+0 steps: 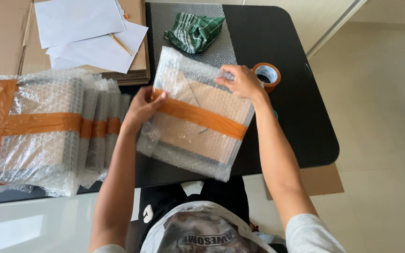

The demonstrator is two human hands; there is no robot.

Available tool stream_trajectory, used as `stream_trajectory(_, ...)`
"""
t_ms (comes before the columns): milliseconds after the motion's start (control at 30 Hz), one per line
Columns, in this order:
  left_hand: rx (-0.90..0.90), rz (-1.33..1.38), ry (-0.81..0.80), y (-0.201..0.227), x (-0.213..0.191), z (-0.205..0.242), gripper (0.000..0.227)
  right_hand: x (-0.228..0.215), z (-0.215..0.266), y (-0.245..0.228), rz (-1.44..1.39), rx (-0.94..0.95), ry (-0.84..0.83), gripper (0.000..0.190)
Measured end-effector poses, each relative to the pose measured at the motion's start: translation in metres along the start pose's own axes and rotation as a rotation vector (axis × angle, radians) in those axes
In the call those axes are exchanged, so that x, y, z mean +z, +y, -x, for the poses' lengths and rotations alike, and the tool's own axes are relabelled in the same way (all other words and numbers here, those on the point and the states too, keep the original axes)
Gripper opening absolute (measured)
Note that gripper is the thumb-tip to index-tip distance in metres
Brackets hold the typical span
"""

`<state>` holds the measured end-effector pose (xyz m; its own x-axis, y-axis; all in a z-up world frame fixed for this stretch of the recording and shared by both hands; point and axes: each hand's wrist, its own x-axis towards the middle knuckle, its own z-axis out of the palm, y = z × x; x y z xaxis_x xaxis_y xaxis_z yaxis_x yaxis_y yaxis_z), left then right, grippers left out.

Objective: The person wraps a picture frame with bubble wrap, cuts the wrap with scissors, and secures the package with brown adhesive tape. The person applies several strips of tape across the bubble wrap to seal it.

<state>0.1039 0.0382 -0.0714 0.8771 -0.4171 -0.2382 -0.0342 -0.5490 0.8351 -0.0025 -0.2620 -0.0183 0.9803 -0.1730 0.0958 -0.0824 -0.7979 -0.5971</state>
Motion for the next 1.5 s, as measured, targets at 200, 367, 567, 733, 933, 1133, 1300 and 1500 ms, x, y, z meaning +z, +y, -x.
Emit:
stream_trajectory(200,0.514,0.436,0.138,0.083,-0.022,0.000,0.068,-0.070,0.016,-0.071,0.261,-0.402,0.275,0.023)
stream_trajectory(367,0.862,0.463,0.159,0.056,-0.014,0.004,0.044,-0.057,0.063,-0.083,0.620,-0.595,0.546,0.013)
stream_trajectory(567,0.904,0.342,0.166,0.014,-0.005,0.094,0.044,0.025,0.148,-0.079,0.621,-0.578,0.578,0.014)
stream_trajectory(733,0.720,-0.199,0.036,-0.050,-0.007,0.123,0.043,0.089,0.194,-0.050,0.534,-0.423,0.294,0.019)
stream_trajectory(933,0.622,-0.472,0.074,-0.028,0.007,0.065,0.038,0.086,0.200,-0.059,0.287,-0.126,-0.216,0.020)
stream_trajectory(1133,0.573,-0.674,-0.064,-0.001,0.107,-0.066,0.037,0.085,0.161,-0.036,0.162,-0.052,-0.041,0.032)
stream_trajectory(1300,0.464,-0.818,-0.108,0.017,0.116,-0.093,0.055,0.108,0.136,-0.003,0.229,-0.034,0.080,0.028)
stream_trajectory(1500,0.443,-0.712,-0.247,0.010,0.109,-0.107,0.057,0.116,0.127,0.001,0.283,0.014,0.082,0.033)
